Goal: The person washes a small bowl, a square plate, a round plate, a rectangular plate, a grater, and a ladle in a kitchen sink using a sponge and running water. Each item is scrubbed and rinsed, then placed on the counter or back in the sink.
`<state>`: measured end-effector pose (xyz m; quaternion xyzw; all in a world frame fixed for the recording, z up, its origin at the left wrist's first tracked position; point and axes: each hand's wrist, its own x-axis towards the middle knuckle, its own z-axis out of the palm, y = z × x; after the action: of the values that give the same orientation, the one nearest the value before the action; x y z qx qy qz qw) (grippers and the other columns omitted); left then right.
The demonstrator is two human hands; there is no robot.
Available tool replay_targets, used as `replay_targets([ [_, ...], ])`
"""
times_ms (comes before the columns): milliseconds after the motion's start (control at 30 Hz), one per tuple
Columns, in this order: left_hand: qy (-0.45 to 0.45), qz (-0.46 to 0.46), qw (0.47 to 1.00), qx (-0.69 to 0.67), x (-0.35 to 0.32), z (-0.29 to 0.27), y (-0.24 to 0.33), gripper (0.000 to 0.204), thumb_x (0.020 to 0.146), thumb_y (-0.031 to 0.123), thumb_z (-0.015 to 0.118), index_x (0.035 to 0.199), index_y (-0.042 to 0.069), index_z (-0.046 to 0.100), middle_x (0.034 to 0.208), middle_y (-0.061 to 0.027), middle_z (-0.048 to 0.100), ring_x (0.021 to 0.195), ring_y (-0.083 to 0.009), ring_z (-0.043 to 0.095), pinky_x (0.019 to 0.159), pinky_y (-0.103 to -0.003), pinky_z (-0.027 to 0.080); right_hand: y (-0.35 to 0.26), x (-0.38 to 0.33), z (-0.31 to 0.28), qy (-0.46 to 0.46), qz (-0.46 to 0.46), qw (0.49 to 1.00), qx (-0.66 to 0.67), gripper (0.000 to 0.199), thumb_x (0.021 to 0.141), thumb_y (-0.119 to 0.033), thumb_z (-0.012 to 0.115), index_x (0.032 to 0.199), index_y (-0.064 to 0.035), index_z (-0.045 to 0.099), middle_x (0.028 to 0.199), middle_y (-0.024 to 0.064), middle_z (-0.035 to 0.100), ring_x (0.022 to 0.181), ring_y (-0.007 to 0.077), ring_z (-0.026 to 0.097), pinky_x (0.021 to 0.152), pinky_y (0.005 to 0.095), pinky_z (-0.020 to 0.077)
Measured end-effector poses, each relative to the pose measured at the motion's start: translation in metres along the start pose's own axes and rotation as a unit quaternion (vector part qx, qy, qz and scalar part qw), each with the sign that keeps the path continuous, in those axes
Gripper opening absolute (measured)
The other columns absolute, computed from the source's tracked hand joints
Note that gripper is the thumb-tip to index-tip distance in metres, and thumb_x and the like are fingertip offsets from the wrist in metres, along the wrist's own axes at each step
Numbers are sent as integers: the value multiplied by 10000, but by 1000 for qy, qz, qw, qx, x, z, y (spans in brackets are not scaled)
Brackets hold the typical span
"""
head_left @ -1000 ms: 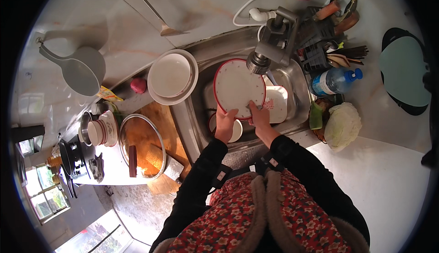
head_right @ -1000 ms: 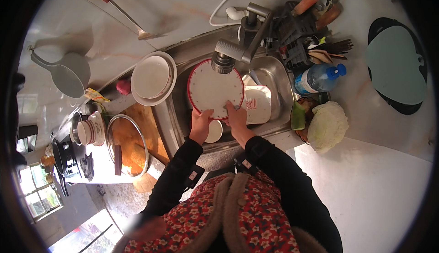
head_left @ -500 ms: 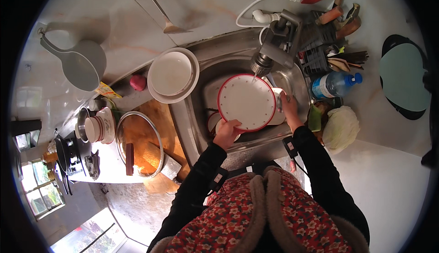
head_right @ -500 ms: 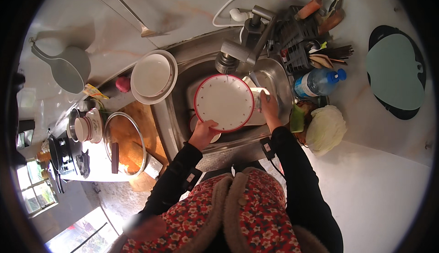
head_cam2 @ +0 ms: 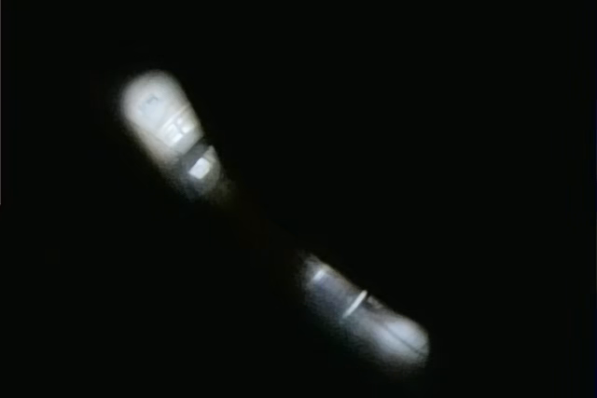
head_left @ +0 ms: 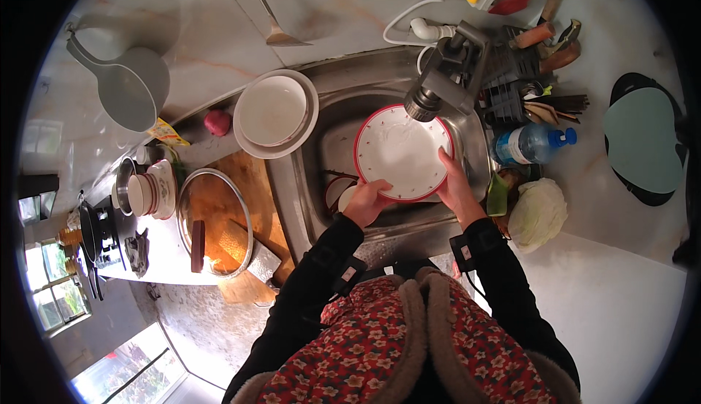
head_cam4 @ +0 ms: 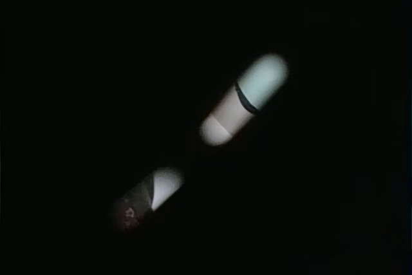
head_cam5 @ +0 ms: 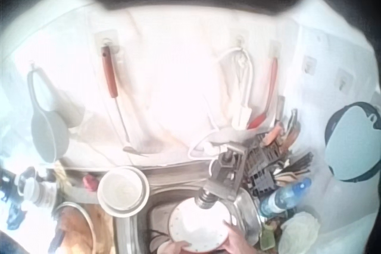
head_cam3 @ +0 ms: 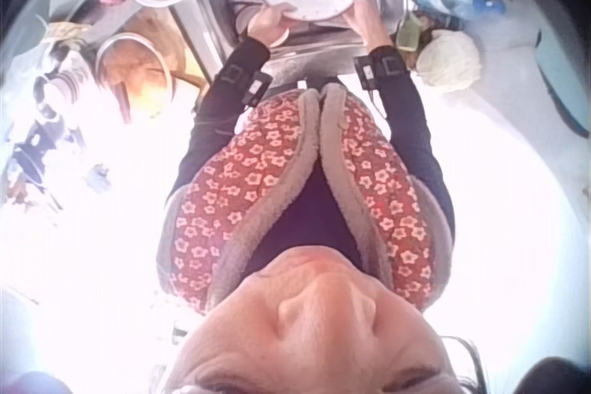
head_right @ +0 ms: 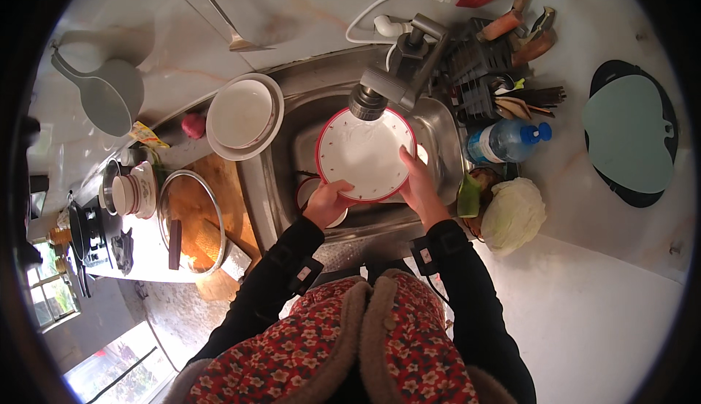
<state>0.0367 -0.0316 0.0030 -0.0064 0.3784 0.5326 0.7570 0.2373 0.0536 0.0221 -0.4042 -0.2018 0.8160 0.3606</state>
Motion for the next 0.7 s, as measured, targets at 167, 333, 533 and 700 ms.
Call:
replay_targets([
  [167, -2, 76, 996, 50, 7, 10, 7, 433, 911, 46, 574, 1327, 28, 459, 1234, -124, 588, 1119, -271, 610, 893, -444, 557, -2, 9, 7, 57, -89, 994, -31, 431, 965, -249, 596, 1319, -20, 507, 1241, 78, 604, 1111, 198, 599, 924, 358, 493],
  [333, 89, 129, 983, 98, 20, 12, 19, 345, 977, 161, 560, 1302, 71, 484, 1230, -84, 598, 1092, -209, 622, 869, -395, 566, -3, 15, 15, 53, -131, 990, 13, 416, 977, -231, 573, 1325, -16, 498, 1247, 85, 602, 1115, 205, 598, 919, 364, 495],
  [533, 23, 202, 978, 45, 26, 11, 30, 356, 999, 168, 530, 1334, 76, 455, 1260, -67, 579, 1131, -210, 598, 921, -390, 532, 2, 23, 32, 27, -144, 988, 46, 447, 985, -235, 560, 1374, -36, 463, 1291, 59, 581, 1141, 197, 577, 940, 364, 476],
  [700, 60, 173, 975, 126, 24, 20, 28, 645, 1014, 317, 505, 1500, 42, 183, 1475, -94, 373, 1349, -237, 393, 1072, -460, 390, -6, 25, 39, 75, -263, 945, -179, 387, 991, -156, 524, 1354, -25, 524, 1221, 103, 627, 1050, 168, 627, 870, 304, 496],
])
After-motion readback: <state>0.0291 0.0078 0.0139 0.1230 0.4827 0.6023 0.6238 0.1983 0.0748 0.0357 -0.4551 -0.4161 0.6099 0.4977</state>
